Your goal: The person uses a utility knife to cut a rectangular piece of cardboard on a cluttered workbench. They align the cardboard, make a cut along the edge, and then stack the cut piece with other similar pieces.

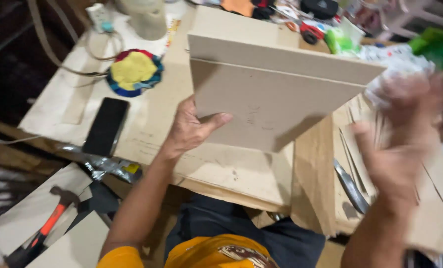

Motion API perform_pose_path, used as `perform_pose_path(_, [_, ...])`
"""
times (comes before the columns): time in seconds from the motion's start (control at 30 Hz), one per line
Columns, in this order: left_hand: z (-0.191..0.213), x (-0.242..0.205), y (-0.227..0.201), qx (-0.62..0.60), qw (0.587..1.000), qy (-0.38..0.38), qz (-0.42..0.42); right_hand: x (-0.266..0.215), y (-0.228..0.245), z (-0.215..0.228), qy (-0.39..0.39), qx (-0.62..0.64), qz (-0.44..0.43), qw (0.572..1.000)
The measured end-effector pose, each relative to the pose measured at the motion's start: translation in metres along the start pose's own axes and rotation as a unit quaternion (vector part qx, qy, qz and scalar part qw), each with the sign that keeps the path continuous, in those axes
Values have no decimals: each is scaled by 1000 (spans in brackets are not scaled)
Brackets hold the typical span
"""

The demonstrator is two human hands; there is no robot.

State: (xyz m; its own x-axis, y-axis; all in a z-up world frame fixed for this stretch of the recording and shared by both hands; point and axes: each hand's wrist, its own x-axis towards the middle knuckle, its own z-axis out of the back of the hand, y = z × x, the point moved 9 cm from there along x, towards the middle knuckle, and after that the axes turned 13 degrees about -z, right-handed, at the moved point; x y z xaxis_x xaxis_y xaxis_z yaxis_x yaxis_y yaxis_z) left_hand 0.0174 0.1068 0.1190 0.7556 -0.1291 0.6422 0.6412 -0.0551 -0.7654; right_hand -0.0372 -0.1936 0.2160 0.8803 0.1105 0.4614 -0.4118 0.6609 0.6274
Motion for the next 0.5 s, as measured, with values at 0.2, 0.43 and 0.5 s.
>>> perform_pose_path(0.2, [-10,4,9,-81,992,-15,-96,-16,-73,-105,56,166,-152,973])
perform_pose_path(0.43, [-10,10,2,-40,994,-22,-98,-35,-184,-130,73,216,-185,956])
perform_pose_path(0.5, [-11,7,1,-29,995,-20,-98,-30,-137,-129,85,229,-187,952])
